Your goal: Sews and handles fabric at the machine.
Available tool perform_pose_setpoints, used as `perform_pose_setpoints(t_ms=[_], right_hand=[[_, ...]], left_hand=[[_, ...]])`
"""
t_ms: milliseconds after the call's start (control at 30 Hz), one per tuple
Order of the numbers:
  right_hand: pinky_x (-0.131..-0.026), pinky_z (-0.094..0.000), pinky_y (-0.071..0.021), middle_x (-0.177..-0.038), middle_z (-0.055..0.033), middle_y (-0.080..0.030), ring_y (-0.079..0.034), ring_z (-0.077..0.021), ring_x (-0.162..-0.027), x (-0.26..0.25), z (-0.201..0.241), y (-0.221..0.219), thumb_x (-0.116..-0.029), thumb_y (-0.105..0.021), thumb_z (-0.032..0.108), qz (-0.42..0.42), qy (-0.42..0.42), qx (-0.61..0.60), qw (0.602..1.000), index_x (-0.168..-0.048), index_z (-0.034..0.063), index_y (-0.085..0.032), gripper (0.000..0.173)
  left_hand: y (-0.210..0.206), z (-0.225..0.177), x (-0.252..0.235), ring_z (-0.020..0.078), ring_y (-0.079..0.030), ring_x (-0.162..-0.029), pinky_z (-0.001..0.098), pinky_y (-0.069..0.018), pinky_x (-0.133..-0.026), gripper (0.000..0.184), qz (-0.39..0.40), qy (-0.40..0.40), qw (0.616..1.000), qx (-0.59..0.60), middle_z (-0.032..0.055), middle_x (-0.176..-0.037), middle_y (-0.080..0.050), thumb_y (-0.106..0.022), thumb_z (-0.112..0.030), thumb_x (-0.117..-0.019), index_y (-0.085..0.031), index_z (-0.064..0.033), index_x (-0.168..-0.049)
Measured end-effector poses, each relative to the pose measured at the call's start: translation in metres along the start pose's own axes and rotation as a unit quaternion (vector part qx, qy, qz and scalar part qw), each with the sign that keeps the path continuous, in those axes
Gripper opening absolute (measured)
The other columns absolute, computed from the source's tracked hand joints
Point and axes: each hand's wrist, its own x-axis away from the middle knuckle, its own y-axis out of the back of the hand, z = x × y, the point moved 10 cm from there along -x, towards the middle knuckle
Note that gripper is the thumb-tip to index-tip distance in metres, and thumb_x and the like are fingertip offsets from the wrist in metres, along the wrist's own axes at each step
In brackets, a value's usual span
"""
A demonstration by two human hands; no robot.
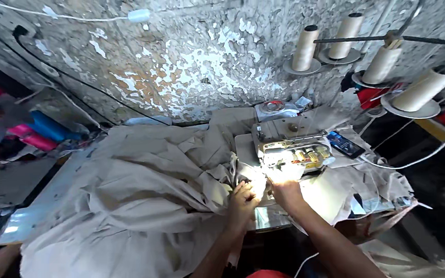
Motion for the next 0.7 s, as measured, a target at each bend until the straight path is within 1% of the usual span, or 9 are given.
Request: perform_pose_setpoints(t_ms=[100, 200, 267, 333, 400, 500, 600, 633, 700], right_hand=[[-0.081, -0.0599, -0.0564, -0.102, -0.0240, -0.074, -0.073, -0.0435, -0.093, 0.023, -0.024, 0.017, -0.1022, -0.057, 0.017, 0.033, -0.037, -0.055, 0.997, -0.118, -0.0005, -0.074, 0.028], [-0.082, -0.0533, -0.0595, -0.106, -0.0192, -0.074, -0.074, -0.0343, -0.091, 0.060, -0.083, 0.042, -0.0968, -0.067, 0.020, -0.085, -0.075, -0.142, 0.983, -0.121, -0.0001, -0.073, 0.032], [-0.088, -0.0521, -0.0573, -0.115, -0.0218, -0.072, -0.072, -0.0337, -0.097, 0.086, -0.140, 0.050, -0.0991, -0.065, 0.021, -0.130, -0.162, -0.188, 0.960, -0.134, 0.0010, -0.066, 0.040], [-0.096, -0.0539, -0.0531, -0.126, -0.0274, -0.066, -0.068, -0.0380, -0.107, 0.104, -0.195, 0.054, -0.1024, -0.061, 0.021, -0.158, -0.250, -0.201, 0.934, -0.141, -0.0012, -0.058, 0.045], [-0.100, -0.0605, -0.0478, -0.133, -0.0335, -0.059, -0.062, -0.0471, -0.115, 0.110, -0.237, 0.055, -0.1054, -0.054, 0.017, -0.153, -0.319, -0.160, 0.922, -0.147, -0.0024, -0.051, 0.046], [-0.105, -0.0655, -0.0418, -0.142, -0.0352, -0.052, -0.054, -0.0537, -0.127, 0.105, -0.273, 0.048, -0.1081, -0.045, 0.013, -0.121, -0.377, -0.085, 0.914, -0.151, 0.0005, -0.047, 0.045], [-0.109, -0.0662, -0.0379, -0.148, -0.0344, -0.047, -0.049, -0.0538, -0.134, 0.100, -0.280, 0.028, -0.1096, -0.044, 0.019, -0.040, -0.398, -0.050, 0.915, -0.156, 0.0017, -0.039, 0.050], [-0.110, -0.0670, -0.0369, -0.148, -0.0343, -0.048, -0.049, -0.0540, -0.134, 0.100, -0.276, 0.023, -0.1109, -0.041, 0.023, -0.023, -0.395, -0.041, 0.917, -0.156, 0.0011, -0.039, 0.050], [-0.109, -0.0693, -0.0363, -0.146, -0.0356, -0.050, -0.049, -0.0561, -0.133, 0.101, -0.261, 0.022, -0.1115, -0.039, 0.022, -0.043, -0.366, -0.029, 0.929, -0.153, -0.0020, -0.043, 0.048]], left_hand=[[0.016, -0.030, 0.026, 0.0155, -0.062, -0.121, 0.0340, -0.0495, -0.105, 0.019, 0.122, -0.068, 0.981, 0.132, 0.0080, -0.122, -0.070, -0.055, -0.012, -0.0942, -0.070, -0.0021, -0.093], [0.078, -0.078, 0.057, 0.0137, -0.068, -0.113, 0.0361, -0.0546, -0.102, 0.027, 0.219, -0.180, 0.916, 0.282, -0.0041, -0.115, -0.075, -0.056, -0.038, -0.1026, -0.077, -0.0218, -0.104], [0.138, -0.093, 0.059, 0.0102, -0.069, -0.109, 0.0354, -0.0550, -0.102, 0.025, 0.186, -0.209, 0.914, 0.295, -0.0101, -0.110, -0.075, -0.058, -0.043, -0.1008, -0.077, -0.0296, -0.109], [0.193, -0.072, 0.043, 0.0095, -0.069, -0.110, 0.0328, -0.0558, -0.100, 0.020, 0.070, -0.151, 0.958, 0.235, -0.0105, -0.110, -0.075, -0.063, -0.044, -0.0953, -0.078, -0.0321, -0.101], [0.218, -0.031, 0.022, 0.0049, -0.067, -0.106, 0.0249, -0.0546, -0.093, 0.020, -0.044, -0.040, 0.992, 0.110, -0.0056, -0.110, -0.074, -0.055, -0.025, -0.0932, -0.073, -0.0179, -0.097], [0.200, 0.044, -0.001, 0.0108, -0.060, -0.111, 0.0265, -0.0465, -0.100, 0.030, -0.021, 0.086, 0.993, -0.083, 0.0190, -0.125, -0.063, -0.044, -0.003, -0.1044, -0.057, 0.0141, -0.125], [0.184, 0.101, 0.007, 0.0362, -0.050, -0.137, 0.0427, -0.0344, -0.117, 0.038, -0.015, 0.169, 0.972, -0.163, 0.0331, -0.143, -0.053, -0.039, -0.006, -0.1092, -0.051, 0.0164, -0.138], [0.186, 0.110, 0.012, 0.0391, -0.048, -0.139, 0.0447, -0.0325, -0.118, 0.039, -0.042, 0.191, 0.967, -0.162, 0.0340, -0.144, -0.052, -0.039, -0.008, -0.1100, -0.050, 0.0160, -0.139], [0.199, 0.116, 0.018, 0.0373, -0.061, -0.122, 0.0457, -0.0443, -0.108, 0.032, -0.115, 0.149, 0.970, -0.152, 0.0327, -0.129, -0.062, -0.046, -0.003, -0.1061, -0.057, 0.0159, -0.130]])
